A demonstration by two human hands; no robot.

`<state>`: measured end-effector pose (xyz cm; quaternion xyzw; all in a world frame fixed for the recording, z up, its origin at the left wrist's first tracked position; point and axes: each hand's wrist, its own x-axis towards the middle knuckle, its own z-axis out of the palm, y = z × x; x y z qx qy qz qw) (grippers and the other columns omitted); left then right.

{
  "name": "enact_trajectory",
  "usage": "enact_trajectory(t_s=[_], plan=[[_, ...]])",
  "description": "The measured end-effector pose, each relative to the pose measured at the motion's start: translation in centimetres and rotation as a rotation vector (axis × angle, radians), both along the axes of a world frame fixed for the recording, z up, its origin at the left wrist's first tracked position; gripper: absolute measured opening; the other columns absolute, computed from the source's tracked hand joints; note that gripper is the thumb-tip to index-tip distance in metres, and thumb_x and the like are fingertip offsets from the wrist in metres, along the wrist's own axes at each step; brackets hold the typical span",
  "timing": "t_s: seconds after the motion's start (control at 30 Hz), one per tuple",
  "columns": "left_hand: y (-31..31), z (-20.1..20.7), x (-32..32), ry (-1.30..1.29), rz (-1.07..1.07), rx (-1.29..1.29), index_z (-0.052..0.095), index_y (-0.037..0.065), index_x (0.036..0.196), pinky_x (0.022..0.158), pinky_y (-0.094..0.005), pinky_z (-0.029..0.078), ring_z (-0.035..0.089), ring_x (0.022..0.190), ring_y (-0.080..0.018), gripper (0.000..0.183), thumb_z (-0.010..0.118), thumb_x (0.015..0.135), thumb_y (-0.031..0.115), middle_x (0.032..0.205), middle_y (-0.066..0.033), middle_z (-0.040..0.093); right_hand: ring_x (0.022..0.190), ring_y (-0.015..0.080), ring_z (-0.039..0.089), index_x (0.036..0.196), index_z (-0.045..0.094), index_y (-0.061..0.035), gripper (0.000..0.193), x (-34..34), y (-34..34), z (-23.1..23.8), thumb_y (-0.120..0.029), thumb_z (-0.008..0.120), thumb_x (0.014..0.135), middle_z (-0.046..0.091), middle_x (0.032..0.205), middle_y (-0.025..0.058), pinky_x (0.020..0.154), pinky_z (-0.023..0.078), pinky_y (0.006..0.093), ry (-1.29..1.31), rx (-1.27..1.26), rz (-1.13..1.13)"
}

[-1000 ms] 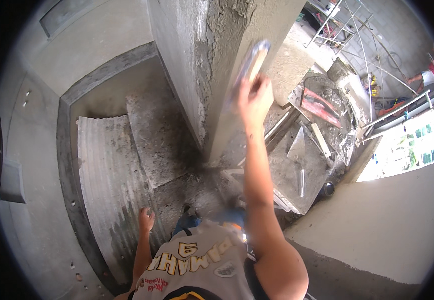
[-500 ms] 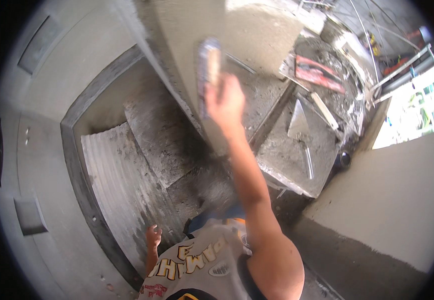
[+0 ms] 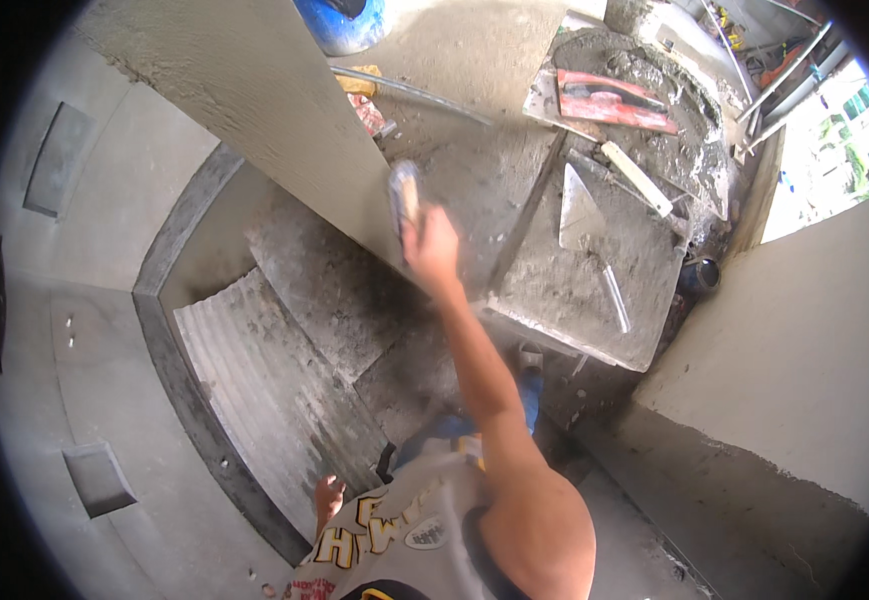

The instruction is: The person applies wet cement to a vertical wall using a trowel and a long straightedge. They repeatedly scoop material from a nearby pile, spread it onto the wall surface, and smooth it with the straightedge to create a flat finish.

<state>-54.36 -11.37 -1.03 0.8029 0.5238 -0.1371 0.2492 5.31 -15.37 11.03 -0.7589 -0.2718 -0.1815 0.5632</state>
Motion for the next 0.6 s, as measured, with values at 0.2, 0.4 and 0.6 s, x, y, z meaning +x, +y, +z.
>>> enact_trajectory(t_s=[0.2, 0.4, 0.6], plan=[[1.7, -1.0, 0.7, -0.01, 0.033, -0.049, 0.061, -0.002, 0.106, 0.087, -0.0421, 0.044, 0.057, 0.099, -0.0351, 0.042, 0.07, 0.076, 0.026, 0.103, -0.021, 0.061, 0.061, 0.0277, 0.055, 0.093, 0.051, -0.0037, 0.03, 1.3, 1.6, 15.3, -0.015, 0.07, 0.073, 0.054, 0.077, 0.011, 0.053, 0.046, 0.0372, -0.303, 0.236, 0.14], [0.5, 1.0, 2.6, -0.05, -0.004, 0.001, 0.062, -0.002, 0.105, 0.088, -0.0419, 0.044, 0.056, 0.099, -0.0354, 0.041, 0.068, 0.077, 0.027, 0.103, -0.0221, 0.06, 0.068, 0.0312, 0.057, 0.091, 0.051, -0.0031, 0.028, 0.7, 1.1, 3.2, -0.015, 0.069, 0.073, 0.054, 0.077, 0.013, 0.057, 0.047, 0.0399, -0.137, 0.011, 0.102], [0.6, 0.9, 1.8, 0.011, -0.036, -0.005, 0.061, -0.001, 0.106, 0.083, -0.0401, 0.047, 0.059, 0.095, -0.0333, 0.04, 0.067, 0.078, 0.026, 0.103, -0.0215, 0.06, 0.07, 0.0378, 0.057, 0.094, 0.052, -0.0026, 0.022, -1.8, -5.5, -9.7, -0.014, 0.063, 0.079, 0.057, 0.081, 0.0188, 0.062, 0.046, 0.0423, 0.356, -0.2, -0.117]])
